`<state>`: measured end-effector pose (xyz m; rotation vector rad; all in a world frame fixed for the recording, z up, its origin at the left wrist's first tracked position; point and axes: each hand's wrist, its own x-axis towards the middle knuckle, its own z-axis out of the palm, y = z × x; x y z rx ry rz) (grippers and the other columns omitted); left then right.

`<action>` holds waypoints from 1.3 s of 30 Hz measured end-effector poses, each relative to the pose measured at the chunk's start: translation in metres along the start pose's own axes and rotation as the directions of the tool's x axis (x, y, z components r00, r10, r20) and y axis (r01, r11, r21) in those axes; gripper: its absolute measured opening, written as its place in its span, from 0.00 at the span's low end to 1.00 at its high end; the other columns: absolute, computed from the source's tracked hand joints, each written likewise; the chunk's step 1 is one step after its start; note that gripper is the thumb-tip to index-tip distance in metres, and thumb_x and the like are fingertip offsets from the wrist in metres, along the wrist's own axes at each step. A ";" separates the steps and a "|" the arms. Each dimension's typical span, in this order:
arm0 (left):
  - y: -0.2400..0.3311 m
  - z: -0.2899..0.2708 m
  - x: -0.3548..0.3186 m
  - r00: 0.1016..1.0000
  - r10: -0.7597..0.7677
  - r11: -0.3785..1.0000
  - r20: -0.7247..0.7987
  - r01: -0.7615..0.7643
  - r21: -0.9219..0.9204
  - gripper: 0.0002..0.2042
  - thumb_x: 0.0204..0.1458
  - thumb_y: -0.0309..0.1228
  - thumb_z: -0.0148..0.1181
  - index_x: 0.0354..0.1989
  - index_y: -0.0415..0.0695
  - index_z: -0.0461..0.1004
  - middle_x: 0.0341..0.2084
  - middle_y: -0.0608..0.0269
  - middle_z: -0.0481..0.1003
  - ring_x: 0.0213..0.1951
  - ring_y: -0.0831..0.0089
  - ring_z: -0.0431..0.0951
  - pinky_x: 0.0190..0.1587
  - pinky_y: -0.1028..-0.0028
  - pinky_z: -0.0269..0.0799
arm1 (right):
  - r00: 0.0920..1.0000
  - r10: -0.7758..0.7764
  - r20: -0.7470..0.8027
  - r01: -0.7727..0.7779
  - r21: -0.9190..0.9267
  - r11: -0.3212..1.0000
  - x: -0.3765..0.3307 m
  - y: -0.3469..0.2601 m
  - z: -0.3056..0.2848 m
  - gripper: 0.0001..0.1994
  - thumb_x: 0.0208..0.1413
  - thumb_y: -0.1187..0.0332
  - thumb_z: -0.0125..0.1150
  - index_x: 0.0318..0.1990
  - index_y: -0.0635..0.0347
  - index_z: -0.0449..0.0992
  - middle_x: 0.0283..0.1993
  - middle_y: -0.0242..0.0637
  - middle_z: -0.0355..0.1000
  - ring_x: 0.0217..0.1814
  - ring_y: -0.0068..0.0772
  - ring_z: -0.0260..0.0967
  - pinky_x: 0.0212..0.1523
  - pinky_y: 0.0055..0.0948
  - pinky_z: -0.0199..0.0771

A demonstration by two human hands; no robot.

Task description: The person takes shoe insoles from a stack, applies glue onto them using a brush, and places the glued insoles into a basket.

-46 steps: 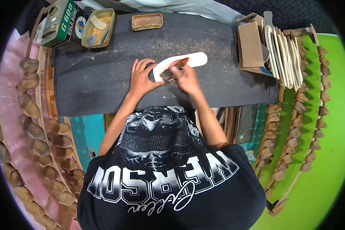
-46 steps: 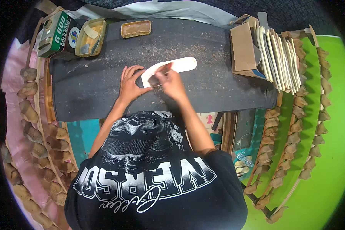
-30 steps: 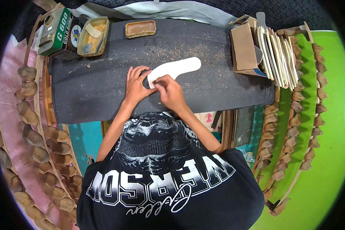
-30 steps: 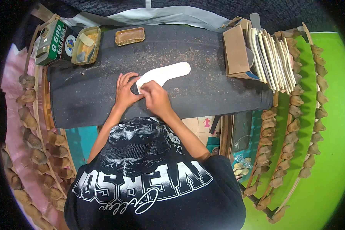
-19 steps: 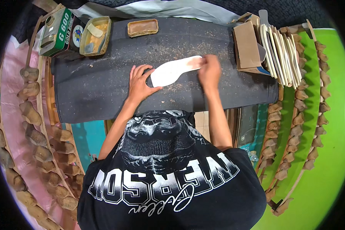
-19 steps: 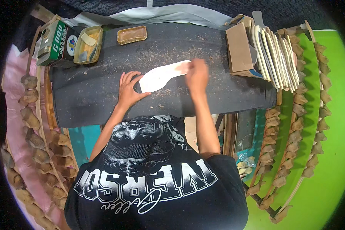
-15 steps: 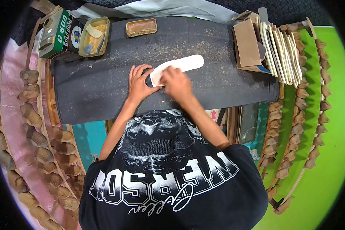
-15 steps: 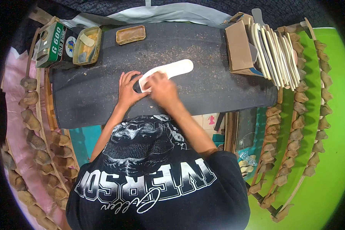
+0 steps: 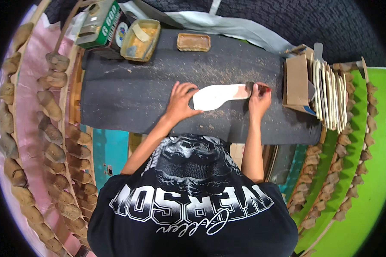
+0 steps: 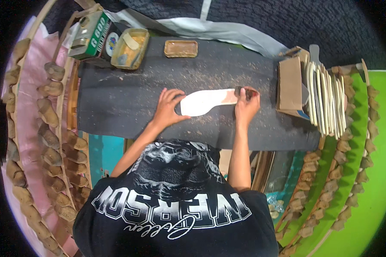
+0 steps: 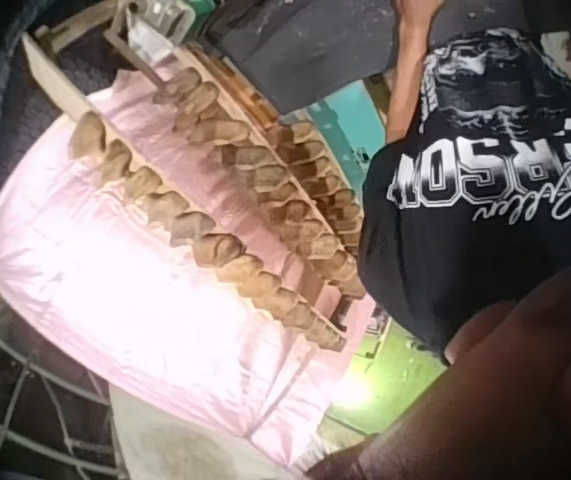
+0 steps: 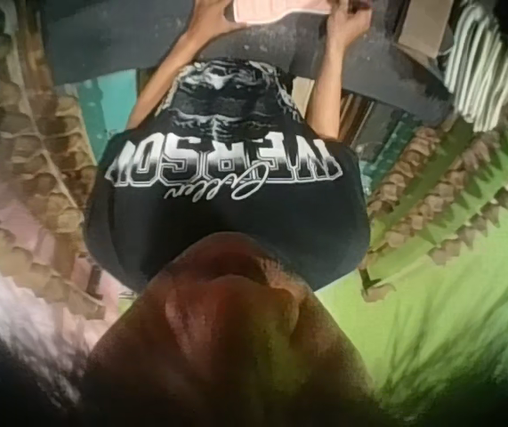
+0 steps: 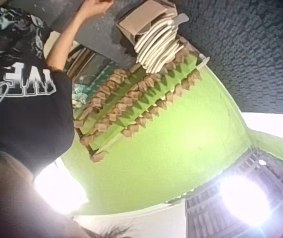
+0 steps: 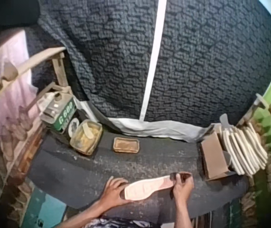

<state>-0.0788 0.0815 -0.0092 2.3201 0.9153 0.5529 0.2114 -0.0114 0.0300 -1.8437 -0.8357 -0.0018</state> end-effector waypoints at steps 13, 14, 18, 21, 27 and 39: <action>-0.016 -0.064 0.080 0.985 -0.098 0.985 -0.139 0.116 0.126 0.41 0.50 0.39 0.77 0.72 0.43 0.67 0.74 0.50 0.61 0.73 0.49 0.61 0.73 0.55 0.64 | 0.914 0.141 0.381 -0.360 0.598 0.716 0.050 -0.069 0.137 0.11 0.64 0.74 0.70 0.51 0.64 0.79 0.47 0.39 0.79 0.48 0.28 0.79 0.49 0.31 0.88; -0.020 -0.064 0.084 0.985 -0.098 0.985 -0.143 0.117 0.128 0.41 0.50 0.39 0.77 0.72 0.43 0.67 0.74 0.50 0.61 0.73 0.49 0.61 0.73 0.55 0.64 | 0.914 0.137 0.383 -0.359 0.601 0.715 0.055 -0.068 0.150 0.11 0.64 0.74 0.70 0.51 0.64 0.79 0.47 0.39 0.79 0.48 0.28 0.79 0.49 0.31 0.88; -0.034 -0.066 0.099 0.989 -0.071 0.966 -0.132 0.101 0.238 0.44 0.49 0.37 0.78 0.74 0.41 0.63 0.76 0.47 0.57 0.76 0.47 0.58 0.75 0.54 0.59 | 0.900 0.144 0.413 -0.377 0.568 0.732 0.071 -0.061 0.186 0.10 0.62 0.73 0.73 0.49 0.64 0.80 0.43 0.36 0.81 0.43 0.25 0.80 0.45 0.28 0.87; -0.037 -0.066 0.101 0.990 -0.096 0.961 -0.100 0.119 0.251 0.45 0.49 0.37 0.78 0.75 0.41 0.62 0.76 0.46 0.56 0.76 0.47 0.56 0.76 0.53 0.57 | 0.873 0.116 0.473 -0.385 0.523 0.760 0.078 -0.050 0.200 0.13 0.59 0.70 0.77 0.47 0.65 0.81 0.38 0.36 0.82 0.39 0.24 0.80 0.43 0.25 0.83; -0.035 -0.065 0.101 0.989 -0.128 0.962 -0.075 0.142 0.233 0.46 0.49 0.36 0.77 0.77 0.43 0.59 0.77 0.46 0.54 0.77 0.46 0.55 0.77 0.53 0.56 | 0.892 0.149 0.426 -0.308 0.333 0.891 0.084 -0.029 0.209 0.22 0.55 0.65 0.81 0.53 0.67 0.82 0.35 0.34 0.83 0.40 0.22 0.80 0.45 0.27 0.79; -0.008 -0.048 0.050 0.978 -0.202 0.976 -0.053 0.205 0.067 0.34 0.51 0.35 0.76 0.68 0.42 0.72 0.73 0.54 0.64 0.74 0.49 0.61 0.73 0.56 0.61 | 0.766 0.246 0.594 -0.589 0.495 0.639 0.070 -0.011 0.115 0.32 0.62 0.74 0.72 0.70 0.76 0.63 0.51 0.49 0.81 0.48 0.36 0.83 0.52 0.30 0.86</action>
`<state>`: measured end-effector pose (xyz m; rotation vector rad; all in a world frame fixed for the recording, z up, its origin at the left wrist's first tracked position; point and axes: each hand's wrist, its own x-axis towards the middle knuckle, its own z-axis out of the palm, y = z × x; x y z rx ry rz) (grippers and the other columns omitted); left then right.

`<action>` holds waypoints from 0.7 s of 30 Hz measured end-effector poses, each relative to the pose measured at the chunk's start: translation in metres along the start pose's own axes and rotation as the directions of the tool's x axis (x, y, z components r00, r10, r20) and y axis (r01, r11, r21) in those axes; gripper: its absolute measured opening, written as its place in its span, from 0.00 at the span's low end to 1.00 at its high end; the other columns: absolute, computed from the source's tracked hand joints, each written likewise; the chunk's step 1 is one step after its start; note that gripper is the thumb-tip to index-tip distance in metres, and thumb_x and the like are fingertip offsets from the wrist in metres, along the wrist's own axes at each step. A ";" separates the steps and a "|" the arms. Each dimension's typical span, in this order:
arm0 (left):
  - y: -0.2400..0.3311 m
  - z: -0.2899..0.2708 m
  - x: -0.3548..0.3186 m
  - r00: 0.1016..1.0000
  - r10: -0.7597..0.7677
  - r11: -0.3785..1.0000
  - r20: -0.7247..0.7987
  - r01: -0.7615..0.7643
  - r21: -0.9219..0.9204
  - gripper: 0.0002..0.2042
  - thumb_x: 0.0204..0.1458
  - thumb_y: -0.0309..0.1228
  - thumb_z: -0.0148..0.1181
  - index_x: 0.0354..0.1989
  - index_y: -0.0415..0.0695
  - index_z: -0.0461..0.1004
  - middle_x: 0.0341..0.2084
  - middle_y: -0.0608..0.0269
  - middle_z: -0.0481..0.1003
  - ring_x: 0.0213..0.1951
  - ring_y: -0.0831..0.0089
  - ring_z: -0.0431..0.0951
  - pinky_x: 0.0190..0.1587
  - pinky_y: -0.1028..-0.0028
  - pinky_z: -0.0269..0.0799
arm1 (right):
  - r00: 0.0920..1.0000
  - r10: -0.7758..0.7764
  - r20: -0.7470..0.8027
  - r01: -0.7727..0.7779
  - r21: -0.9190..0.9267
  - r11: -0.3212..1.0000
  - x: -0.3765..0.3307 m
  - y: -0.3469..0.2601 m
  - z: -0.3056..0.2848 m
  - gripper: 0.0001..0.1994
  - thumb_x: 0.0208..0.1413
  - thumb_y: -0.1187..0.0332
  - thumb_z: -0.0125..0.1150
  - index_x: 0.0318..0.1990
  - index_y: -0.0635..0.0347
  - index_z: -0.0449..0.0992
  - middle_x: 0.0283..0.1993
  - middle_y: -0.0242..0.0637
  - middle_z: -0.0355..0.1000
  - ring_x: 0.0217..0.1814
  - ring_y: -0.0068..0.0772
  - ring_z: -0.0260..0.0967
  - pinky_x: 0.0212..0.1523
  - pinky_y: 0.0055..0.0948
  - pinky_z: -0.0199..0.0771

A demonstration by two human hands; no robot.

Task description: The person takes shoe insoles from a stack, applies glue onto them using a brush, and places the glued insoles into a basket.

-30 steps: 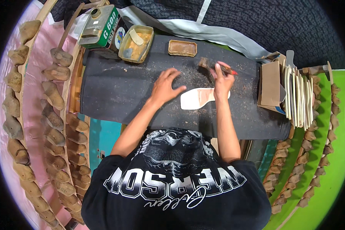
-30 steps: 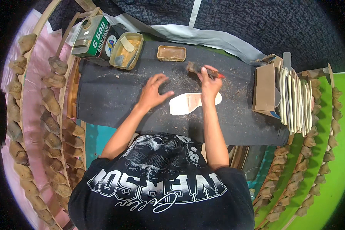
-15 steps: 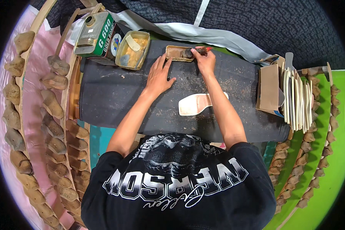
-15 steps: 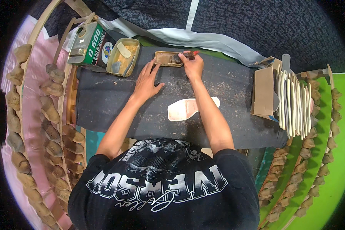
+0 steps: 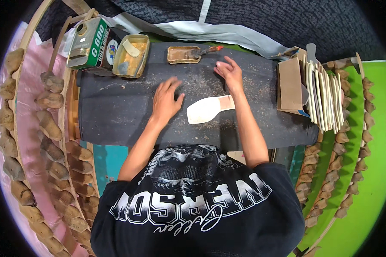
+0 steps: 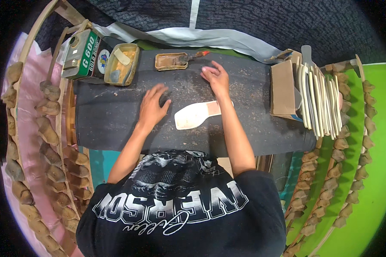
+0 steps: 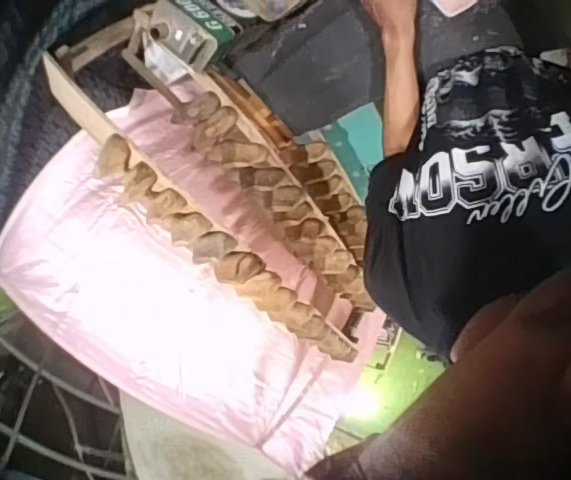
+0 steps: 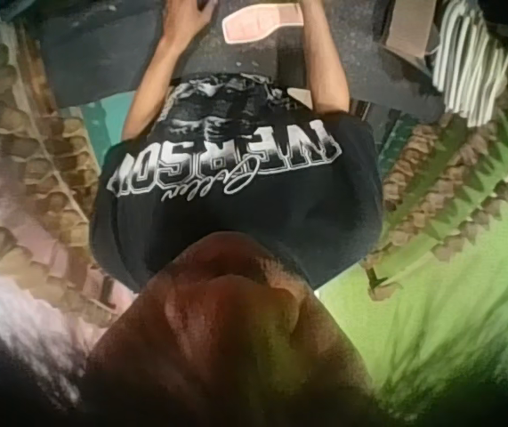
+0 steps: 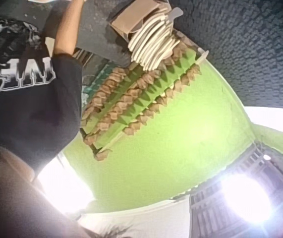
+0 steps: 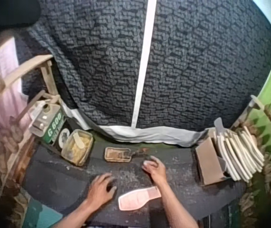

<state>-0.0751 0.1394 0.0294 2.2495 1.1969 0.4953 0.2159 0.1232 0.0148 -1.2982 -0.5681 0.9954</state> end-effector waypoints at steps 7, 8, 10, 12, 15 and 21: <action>0.040 0.016 -0.062 0.986 -0.021 1.000 0.167 0.020 0.005 0.39 0.42 0.44 0.82 0.64 0.42 0.77 0.65 0.58 0.71 0.66 0.53 0.68 0.69 0.57 0.66 | 0.951 -0.300 -0.079 0.107 -0.825 0.555 -0.107 0.008 -0.108 0.20 0.64 0.76 0.58 0.64 0.63 0.75 0.55 0.51 0.80 0.55 0.51 0.80 0.57 0.43 0.80; 0.046 0.015 -0.063 0.988 -0.017 1.000 0.156 0.014 0.022 0.40 0.39 0.42 0.84 0.64 0.41 0.77 0.63 0.59 0.71 0.64 0.54 0.69 0.67 0.56 0.67 | 0.934 -0.355 -0.042 0.122 -0.895 0.428 -0.117 0.010 -0.114 0.22 0.63 0.78 0.56 0.65 0.62 0.75 0.57 0.53 0.79 0.58 0.58 0.77 0.61 0.47 0.76; 0.040 0.022 -0.065 0.987 -0.004 0.999 0.163 -0.004 0.050 0.40 0.38 0.40 0.84 0.64 0.41 0.77 0.63 0.59 0.70 0.64 0.54 0.69 0.67 0.56 0.67 | 0.934 -0.357 -0.026 0.132 -0.903 0.409 -0.132 0.020 -0.117 0.23 0.61 0.80 0.55 0.65 0.61 0.74 0.58 0.55 0.78 0.62 0.60 0.73 0.65 0.49 0.72; 0.042 0.026 -0.066 0.986 0.000 0.997 0.165 -0.011 0.070 0.40 0.37 0.34 0.85 0.64 0.41 0.77 0.64 0.58 0.69 0.64 0.54 0.69 0.67 0.56 0.68 | 0.948 -0.317 -0.020 0.113 -0.912 0.395 -0.142 0.021 -0.109 0.25 0.60 0.80 0.55 0.66 0.60 0.73 0.61 0.59 0.75 0.69 0.60 0.66 0.69 0.50 0.66; 0.042 0.027 -0.070 0.990 -0.003 0.998 0.144 -0.005 0.058 0.40 0.36 0.34 0.85 0.63 0.41 0.77 0.64 0.58 0.69 0.64 0.54 0.69 0.67 0.58 0.68 | 0.945 -0.321 -0.062 0.093 -0.892 0.443 -0.147 0.016 -0.100 0.23 0.62 0.81 0.56 0.65 0.63 0.73 0.58 0.54 0.78 0.60 0.58 0.74 0.63 0.48 0.74; 0.046 0.025 -0.103 0.995 -0.098 0.974 0.009 0.098 -0.206 0.39 0.38 0.25 0.82 0.65 0.39 0.75 0.60 0.52 0.75 0.58 0.53 0.77 0.64 0.60 0.73 | 0.980 -0.162 -0.117 0.073 -0.545 0.835 -0.152 0.012 -0.113 0.21 0.66 0.83 0.56 0.66 0.68 0.74 0.62 0.48 0.79 0.57 0.37 0.80 0.57 0.33 0.82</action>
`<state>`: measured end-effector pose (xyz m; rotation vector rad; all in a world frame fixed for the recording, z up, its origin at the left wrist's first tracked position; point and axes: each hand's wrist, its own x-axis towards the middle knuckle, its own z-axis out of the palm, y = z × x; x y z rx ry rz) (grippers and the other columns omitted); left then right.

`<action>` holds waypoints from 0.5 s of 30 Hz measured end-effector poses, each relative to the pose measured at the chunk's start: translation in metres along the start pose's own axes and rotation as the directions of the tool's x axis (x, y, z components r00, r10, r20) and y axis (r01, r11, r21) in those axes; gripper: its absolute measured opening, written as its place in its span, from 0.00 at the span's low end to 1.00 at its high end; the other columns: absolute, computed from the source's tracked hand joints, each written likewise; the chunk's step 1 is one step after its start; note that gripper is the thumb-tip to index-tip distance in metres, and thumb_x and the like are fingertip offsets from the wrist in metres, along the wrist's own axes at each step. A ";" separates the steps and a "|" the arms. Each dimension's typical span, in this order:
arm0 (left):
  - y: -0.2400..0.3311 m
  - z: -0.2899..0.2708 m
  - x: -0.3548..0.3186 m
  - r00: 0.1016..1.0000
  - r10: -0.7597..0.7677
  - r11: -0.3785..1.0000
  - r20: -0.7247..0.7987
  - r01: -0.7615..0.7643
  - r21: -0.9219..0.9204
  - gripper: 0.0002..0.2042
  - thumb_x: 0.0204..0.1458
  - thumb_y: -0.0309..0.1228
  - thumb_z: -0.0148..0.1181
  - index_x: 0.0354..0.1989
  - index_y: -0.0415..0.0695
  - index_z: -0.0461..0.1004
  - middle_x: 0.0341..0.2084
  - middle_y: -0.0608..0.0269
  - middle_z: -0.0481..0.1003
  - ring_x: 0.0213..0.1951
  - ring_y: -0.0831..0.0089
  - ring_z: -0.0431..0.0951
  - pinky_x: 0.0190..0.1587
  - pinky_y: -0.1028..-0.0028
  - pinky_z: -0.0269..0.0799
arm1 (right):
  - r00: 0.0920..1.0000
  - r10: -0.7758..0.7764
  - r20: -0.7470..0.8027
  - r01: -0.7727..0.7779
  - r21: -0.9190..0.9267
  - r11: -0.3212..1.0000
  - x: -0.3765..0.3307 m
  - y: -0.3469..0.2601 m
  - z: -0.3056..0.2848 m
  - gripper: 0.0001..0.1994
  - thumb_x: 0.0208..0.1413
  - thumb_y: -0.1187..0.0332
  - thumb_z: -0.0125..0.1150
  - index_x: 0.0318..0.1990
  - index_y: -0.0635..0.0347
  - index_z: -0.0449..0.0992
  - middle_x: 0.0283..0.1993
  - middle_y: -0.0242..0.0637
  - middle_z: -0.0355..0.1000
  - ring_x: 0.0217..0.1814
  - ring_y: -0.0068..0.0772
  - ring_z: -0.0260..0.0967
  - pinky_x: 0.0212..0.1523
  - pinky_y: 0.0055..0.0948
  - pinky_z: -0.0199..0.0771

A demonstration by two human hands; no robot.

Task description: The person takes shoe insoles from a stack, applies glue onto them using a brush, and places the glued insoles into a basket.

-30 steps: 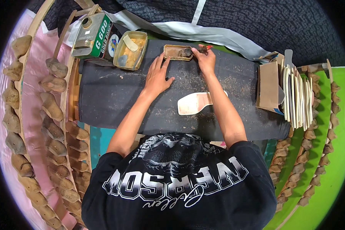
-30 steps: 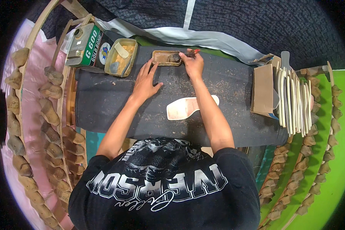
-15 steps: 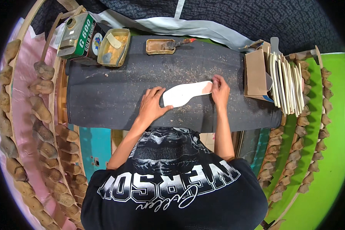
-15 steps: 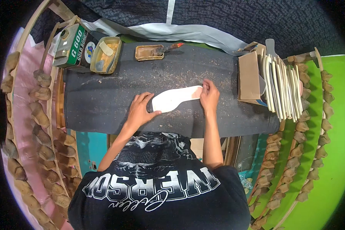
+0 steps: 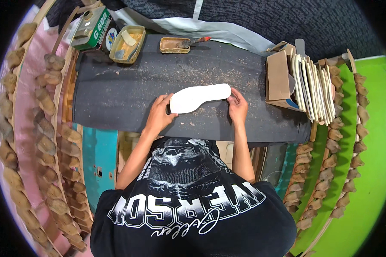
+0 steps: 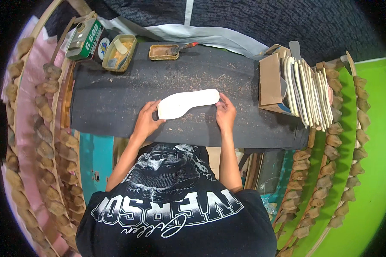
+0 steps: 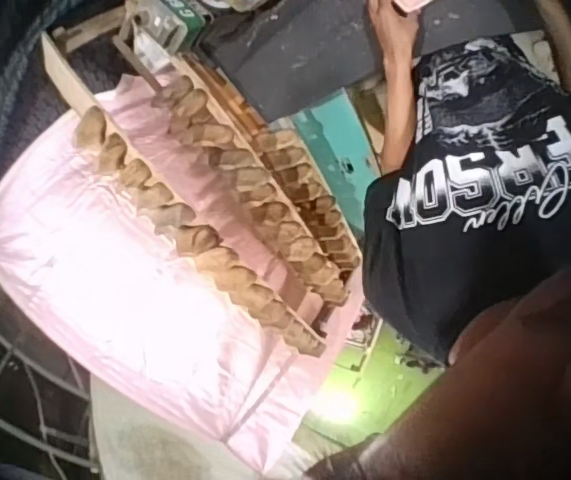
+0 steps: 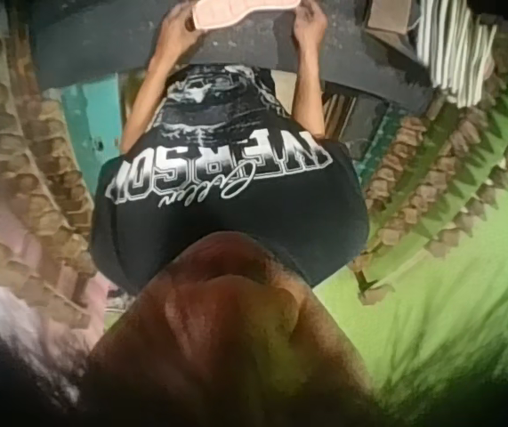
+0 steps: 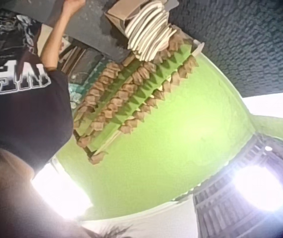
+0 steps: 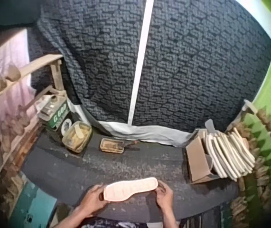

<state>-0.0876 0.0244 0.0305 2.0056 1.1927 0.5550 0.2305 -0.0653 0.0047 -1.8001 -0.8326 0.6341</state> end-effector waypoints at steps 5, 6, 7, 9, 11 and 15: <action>0.015 -0.006 -0.040 0.960 -0.074 0.976 -0.272 0.014 -0.216 0.36 0.44 0.15 0.74 0.66 0.39 0.74 0.64 0.49 0.75 0.56 0.62 0.83 0.57 0.67 0.81 | 0.998 0.051 0.038 -0.061 0.378 0.924 -0.008 -0.018 -0.004 0.16 0.67 0.82 0.59 0.60 0.73 0.78 0.58 0.46 0.80 0.54 0.29 0.81 0.54 0.26 0.83; 0.020 -0.006 -0.049 0.955 -0.080 0.978 -0.284 0.020 -0.208 0.36 0.44 0.15 0.74 0.66 0.39 0.74 0.64 0.49 0.75 0.56 0.62 0.83 0.57 0.67 0.81 | 0.997 0.030 0.072 -0.056 0.402 0.914 -0.012 -0.021 -0.005 0.15 0.67 0.80 0.60 0.60 0.73 0.78 0.57 0.46 0.81 0.51 0.28 0.81 0.53 0.25 0.84; 0.025 -0.006 -0.057 0.924 -0.093 0.960 -0.370 -0.016 -0.280 0.33 0.44 0.14 0.73 0.64 0.37 0.76 0.64 0.50 0.75 0.58 0.63 0.82 0.59 0.67 0.81 | 0.994 0.008 0.106 -0.053 0.427 0.903 -0.015 -0.024 -0.005 0.15 0.68 0.79 0.61 0.59 0.73 0.79 0.55 0.46 0.81 0.49 0.28 0.81 0.51 0.25 0.84; 0.041 -0.008 -0.081 0.864 -0.139 0.923 -0.485 -0.065 -0.380 0.26 0.47 0.10 0.69 0.58 0.34 0.79 0.63 0.55 0.75 0.61 0.64 0.80 0.65 0.66 0.79 | 0.988 -0.005 0.156 -0.063 0.431 0.900 -0.024 -0.031 -0.007 0.14 0.68 0.78 0.62 0.59 0.73 0.79 0.53 0.45 0.82 0.47 0.27 0.81 0.50 0.25 0.84; 0.045 -0.006 -0.103 0.830 -0.160 0.932 -0.535 -0.051 -0.359 0.25 0.47 0.10 0.69 0.57 0.34 0.80 0.62 0.55 0.74 0.61 0.63 0.79 0.66 0.65 0.78 | 0.975 -0.027 0.218 -0.071 0.428 0.901 -0.035 -0.034 -0.008 0.14 0.68 0.78 0.63 0.58 0.73 0.80 0.51 0.43 0.82 0.44 0.26 0.81 0.50 0.24 0.84; 0.059 0.000 -0.148 0.732 -0.243 0.911 -0.636 -0.054 -0.410 0.23 0.49 0.09 0.68 0.55 0.34 0.80 0.62 0.55 0.74 0.62 0.63 0.78 0.67 0.64 0.77 | 0.952 -0.087 0.292 -0.055 0.446 0.893 -0.055 -0.032 -0.007 0.12 0.69 0.76 0.63 0.56 0.72 0.81 0.47 0.42 0.83 0.41 0.24 0.81 0.47 0.23 0.83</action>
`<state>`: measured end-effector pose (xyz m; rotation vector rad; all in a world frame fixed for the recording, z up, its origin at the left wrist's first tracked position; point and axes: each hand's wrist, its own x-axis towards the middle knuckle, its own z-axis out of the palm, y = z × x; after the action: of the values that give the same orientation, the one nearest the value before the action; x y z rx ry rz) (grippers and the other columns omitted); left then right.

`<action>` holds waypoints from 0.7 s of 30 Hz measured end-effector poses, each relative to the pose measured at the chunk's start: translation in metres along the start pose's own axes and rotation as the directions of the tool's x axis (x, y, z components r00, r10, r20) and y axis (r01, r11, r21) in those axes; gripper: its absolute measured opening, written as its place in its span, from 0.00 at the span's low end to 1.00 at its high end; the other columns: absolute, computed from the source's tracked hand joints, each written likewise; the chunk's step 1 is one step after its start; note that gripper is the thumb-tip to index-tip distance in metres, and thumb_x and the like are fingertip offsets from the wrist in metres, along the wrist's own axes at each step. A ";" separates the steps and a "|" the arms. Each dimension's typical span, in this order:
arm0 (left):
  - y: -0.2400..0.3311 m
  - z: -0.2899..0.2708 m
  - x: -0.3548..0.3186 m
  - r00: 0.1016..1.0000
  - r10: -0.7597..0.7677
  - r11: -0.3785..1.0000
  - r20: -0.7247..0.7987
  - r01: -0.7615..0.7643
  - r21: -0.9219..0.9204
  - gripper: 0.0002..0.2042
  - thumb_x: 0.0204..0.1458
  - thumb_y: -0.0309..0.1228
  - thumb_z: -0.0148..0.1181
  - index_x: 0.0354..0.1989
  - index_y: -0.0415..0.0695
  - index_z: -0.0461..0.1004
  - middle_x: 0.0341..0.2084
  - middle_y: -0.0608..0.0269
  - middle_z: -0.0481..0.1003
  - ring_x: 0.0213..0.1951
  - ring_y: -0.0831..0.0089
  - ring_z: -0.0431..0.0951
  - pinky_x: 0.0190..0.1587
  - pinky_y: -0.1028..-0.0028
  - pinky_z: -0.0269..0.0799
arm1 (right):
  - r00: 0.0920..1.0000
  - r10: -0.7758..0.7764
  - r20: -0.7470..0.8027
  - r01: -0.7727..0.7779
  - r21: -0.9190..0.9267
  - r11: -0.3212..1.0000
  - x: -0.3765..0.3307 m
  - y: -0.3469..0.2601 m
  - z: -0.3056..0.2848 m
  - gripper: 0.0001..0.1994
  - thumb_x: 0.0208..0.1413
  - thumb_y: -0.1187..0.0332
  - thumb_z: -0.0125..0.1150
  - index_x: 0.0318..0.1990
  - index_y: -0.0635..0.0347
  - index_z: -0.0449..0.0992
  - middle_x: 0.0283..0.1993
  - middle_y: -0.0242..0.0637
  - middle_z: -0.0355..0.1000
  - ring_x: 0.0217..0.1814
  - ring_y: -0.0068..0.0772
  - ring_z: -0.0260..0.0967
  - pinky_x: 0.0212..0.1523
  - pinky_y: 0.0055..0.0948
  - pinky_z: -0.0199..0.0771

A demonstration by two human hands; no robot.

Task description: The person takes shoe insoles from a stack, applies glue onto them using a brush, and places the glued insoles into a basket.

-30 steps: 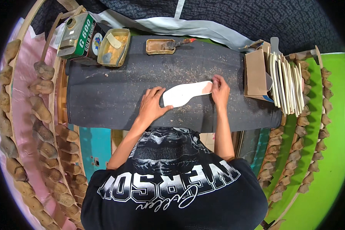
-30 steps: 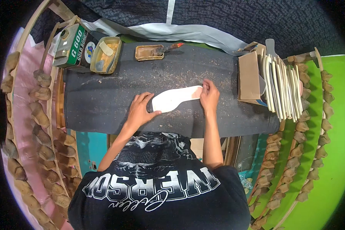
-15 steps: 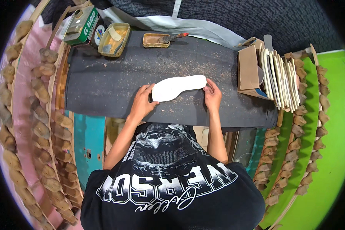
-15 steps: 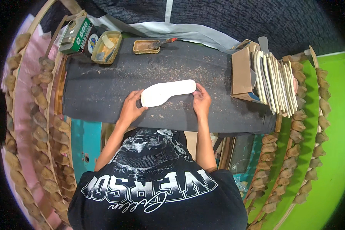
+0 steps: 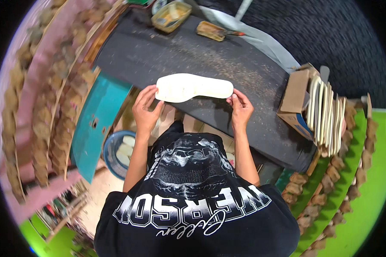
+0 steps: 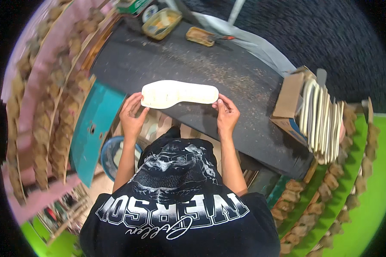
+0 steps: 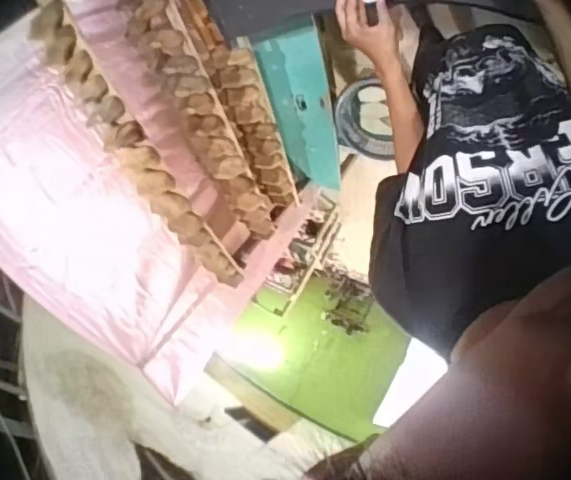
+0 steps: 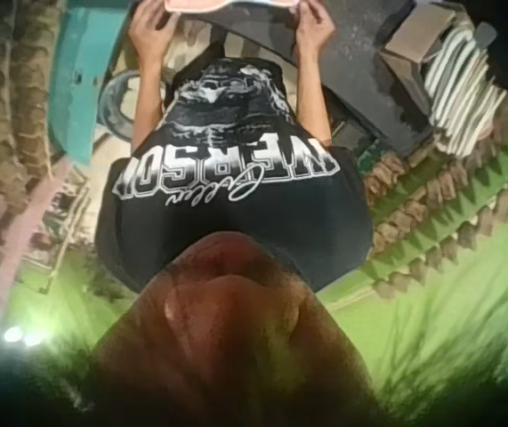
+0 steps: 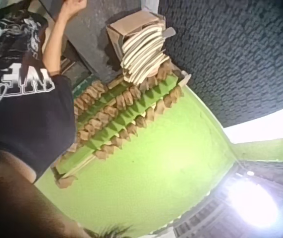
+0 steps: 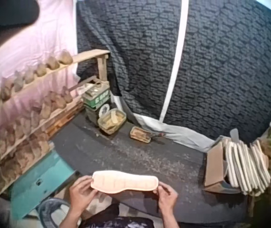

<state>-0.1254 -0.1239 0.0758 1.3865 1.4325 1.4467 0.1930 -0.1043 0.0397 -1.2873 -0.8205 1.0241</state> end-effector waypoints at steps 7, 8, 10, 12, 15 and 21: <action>0.019 -0.046 -0.117 0.956 -0.048 0.977 -0.289 -0.014 -0.211 0.18 0.52 0.08 0.66 0.50 0.36 0.74 0.65 0.40 0.72 0.65 0.58 0.76 0.68 0.59 0.76 | 0.958 -0.197 0.207 0.237 -0.192 0.952 -0.048 -0.005 0.025 0.12 0.65 0.78 0.66 0.54 0.66 0.85 0.53 0.40 0.83 0.53 0.27 0.80 0.57 0.28 0.78; 0.017 -0.053 -0.140 0.919 -0.094 0.964 -0.384 -0.013 -0.266 0.18 0.52 0.09 0.68 0.49 0.36 0.74 0.64 0.42 0.73 0.64 0.59 0.77 0.67 0.61 0.76 | 0.933 -0.232 0.274 0.289 -0.188 0.939 -0.053 -0.001 0.032 0.11 0.64 0.78 0.66 0.53 0.66 0.85 0.53 0.40 0.83 0.54 0.28 0.80 0.57 0.28 0.78; 0.029 -0.061 -0.181 0.828 -0.117 0.956 -0.548 -0.057 -0.289 0.16 0.55 0.11 0.69 0.51 0.35 0.75 0.62 0.43 0.76 0.61 0.63 0.80 0.65 0.65 0.78 | 0.883 -0.269 0.385 0.323 -0.084 0.943 -0.071 -0.003 0.050 0.10 0.64 0.79 0.67 0.51 0.66 0.86 0.54 0.42 0.82 0.56 0.31 0.79 0.57 0.28 0.79; 0.033 -0.069 -0.220 0.734 -0.154 0.970 -0.662 -0.014 -0.242 0.17 0.56 0.13 0.68 0.53 0.34 0.75 0.61 0.44 0.77 0.60 0.63 0.80 0.64 0.66 0.79 | 0.837 -0.269 0.477 0.329 -0.045 0.943 -0.091 0.003 0.069 0.09 0.64 0.79 0.67 0.51 0.66 0.86 0.54 0.42 0.82 0.56 0.31 0.79 0.57 0.28 0.79; 0.044 -0.084 -0.265 0.591 -0.192 0.981 -0.783 0.082 -0.179 0.20 0.60 0.16 0.67 0.61 0.32 0.76 0.57 0.47 0.79 0.58 0.65 0.81 0.62 0.67 0.79 | 0.777 -0.222 0.589 0.287 -0.018 0.958 -0.123 0.011 0.096 0.09 0.65 0.78 0.68 0.50 0.68 0.86 0.53 0.42 0.82 0.54 0.30 0.79 0.56 0.27 0.79; 0.037 -0.129 -0.338 0.429 -0.184 0.976 -0.884 0.188 -0.112 0.20 0.61 0.19 0.68 0.61 0.31 0.77 0.57 0.48 0.79 0.59 0.66 0.80 0.61 0.67 0.80 | 0.679 -0.108 0.727 0.182 -0.024 0.983 -0.191 0.024 0.143 0.08 0.65 0.77 0.68 0.50 0.68 0.85 0.51 0.39 0.82 0.50 0.25 0.79 0.53 0.24 0.79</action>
<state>-0.1681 -0.4849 0.0574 0.3017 2.1171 2.1506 -0.0107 -0.2315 0.0465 -0.8399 -1.5714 1.3987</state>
